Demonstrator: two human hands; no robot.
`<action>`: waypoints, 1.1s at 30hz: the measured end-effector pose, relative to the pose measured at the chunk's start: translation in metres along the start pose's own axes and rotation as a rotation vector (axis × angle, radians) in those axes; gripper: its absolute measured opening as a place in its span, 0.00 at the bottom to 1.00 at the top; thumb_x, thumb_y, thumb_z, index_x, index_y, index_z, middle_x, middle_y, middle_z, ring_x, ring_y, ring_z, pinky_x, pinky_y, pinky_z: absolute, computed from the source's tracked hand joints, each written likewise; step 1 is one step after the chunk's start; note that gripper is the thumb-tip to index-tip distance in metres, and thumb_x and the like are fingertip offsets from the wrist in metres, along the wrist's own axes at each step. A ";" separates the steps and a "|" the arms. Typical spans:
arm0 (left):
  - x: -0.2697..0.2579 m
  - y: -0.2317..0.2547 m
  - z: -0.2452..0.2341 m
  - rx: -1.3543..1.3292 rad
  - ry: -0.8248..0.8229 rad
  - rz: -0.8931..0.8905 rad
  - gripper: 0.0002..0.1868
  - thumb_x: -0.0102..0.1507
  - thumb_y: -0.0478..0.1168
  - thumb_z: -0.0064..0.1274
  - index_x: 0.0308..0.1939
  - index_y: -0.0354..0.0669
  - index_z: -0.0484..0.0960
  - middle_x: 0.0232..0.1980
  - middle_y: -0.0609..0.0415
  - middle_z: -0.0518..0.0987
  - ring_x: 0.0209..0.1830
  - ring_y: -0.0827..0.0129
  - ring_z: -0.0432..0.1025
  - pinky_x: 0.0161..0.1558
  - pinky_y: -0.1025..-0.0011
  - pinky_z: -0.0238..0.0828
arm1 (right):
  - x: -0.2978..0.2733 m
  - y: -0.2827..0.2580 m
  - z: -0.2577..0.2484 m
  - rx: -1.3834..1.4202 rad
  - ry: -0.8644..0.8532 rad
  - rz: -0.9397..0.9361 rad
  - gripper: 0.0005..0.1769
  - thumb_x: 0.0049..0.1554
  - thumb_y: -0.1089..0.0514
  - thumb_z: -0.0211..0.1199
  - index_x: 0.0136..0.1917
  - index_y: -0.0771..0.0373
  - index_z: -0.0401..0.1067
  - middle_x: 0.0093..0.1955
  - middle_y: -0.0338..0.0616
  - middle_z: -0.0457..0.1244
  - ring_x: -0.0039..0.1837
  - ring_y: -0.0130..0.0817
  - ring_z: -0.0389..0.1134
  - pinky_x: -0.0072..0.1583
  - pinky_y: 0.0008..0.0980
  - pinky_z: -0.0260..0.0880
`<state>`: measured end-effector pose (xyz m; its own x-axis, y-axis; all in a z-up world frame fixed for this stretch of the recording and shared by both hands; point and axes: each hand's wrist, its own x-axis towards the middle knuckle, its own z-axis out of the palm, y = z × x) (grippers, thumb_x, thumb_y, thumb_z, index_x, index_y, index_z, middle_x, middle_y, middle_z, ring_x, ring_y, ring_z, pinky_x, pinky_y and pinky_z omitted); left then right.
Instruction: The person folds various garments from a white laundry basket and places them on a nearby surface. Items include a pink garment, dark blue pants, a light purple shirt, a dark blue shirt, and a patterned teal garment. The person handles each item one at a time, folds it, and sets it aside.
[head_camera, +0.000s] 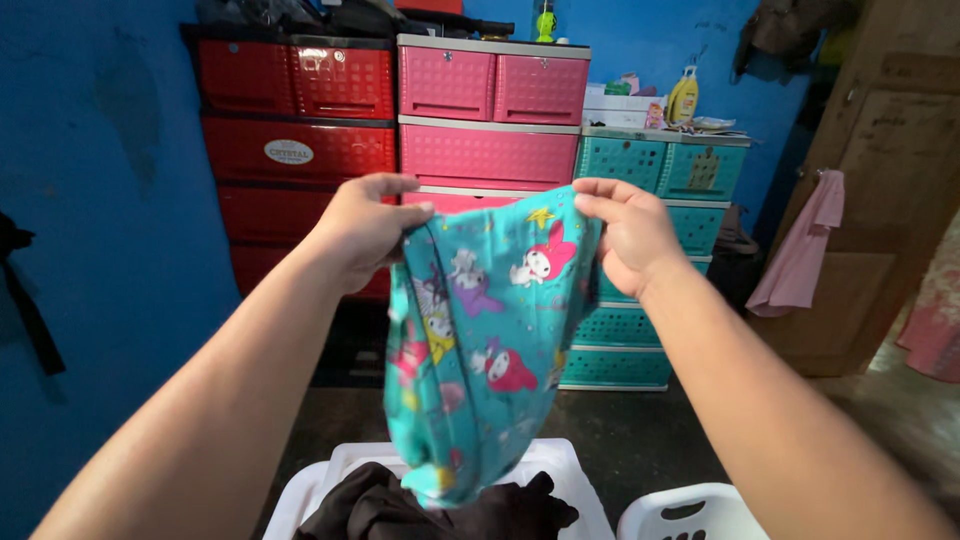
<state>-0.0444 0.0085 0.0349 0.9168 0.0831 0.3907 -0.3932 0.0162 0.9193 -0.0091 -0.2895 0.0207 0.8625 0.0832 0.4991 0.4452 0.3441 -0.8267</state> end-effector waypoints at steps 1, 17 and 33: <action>0.002 0.000 -0.001 -0.044 -0.011 -0.051 0.19 0.63 0.33 0.55 0.58 0.38 0.75 0.47 0.47 0.83 0.36 0.68 0.79 0.37 0.67 0.81 | -0.001 0.001 0.000 0.025 -0.007 0.003 0.11 0.60 0.72 0.56 0.56 0.68 0.73 0.51 0.46 0.68 0.50 0.37 0.73 0.53 0.38 0.78; -0.005 -0.005 0.002 0.163 -0.015 0.026 0.24 0.57 0.24 0.59 0.59 0.31 0.80 0.46 0.44 0.82 0.41 0.64 0.80 0.45 0.68 0.80 | 0.001 0.009 -0.013 -0.427 0.028 0.068 0.29 0.48 0.80 0.60 0.63 0.68 0.74 0.55 0.48 0.70 0.52 0.32 0.70 0.55 0.31 0.73; -0.008 -0.005 0.004 0.654 -0.118 0.061 0.16 0.57 0.35 0.64 0.48 0.32 0.85 0.42 0.40 0.86 0.40 0.61 0.81 0.46 0.65 0.78 | -0.003 -0.012 -0.010 -0.708 0.078 0.079 0.21 0.49 0.75 0.68 0.57 0.70 0.78 0.44 0.47 0.71 0.43 0.31 0.71 0.48 0.31 0.73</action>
<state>-0.0499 0.0033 0.0272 0.9105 -0.0453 0.4111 -0.3549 -0.5961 0.7203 -0.0150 -0.3027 0.0262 0.9013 0.0066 0.4331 0.4075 -0.3517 -0.8428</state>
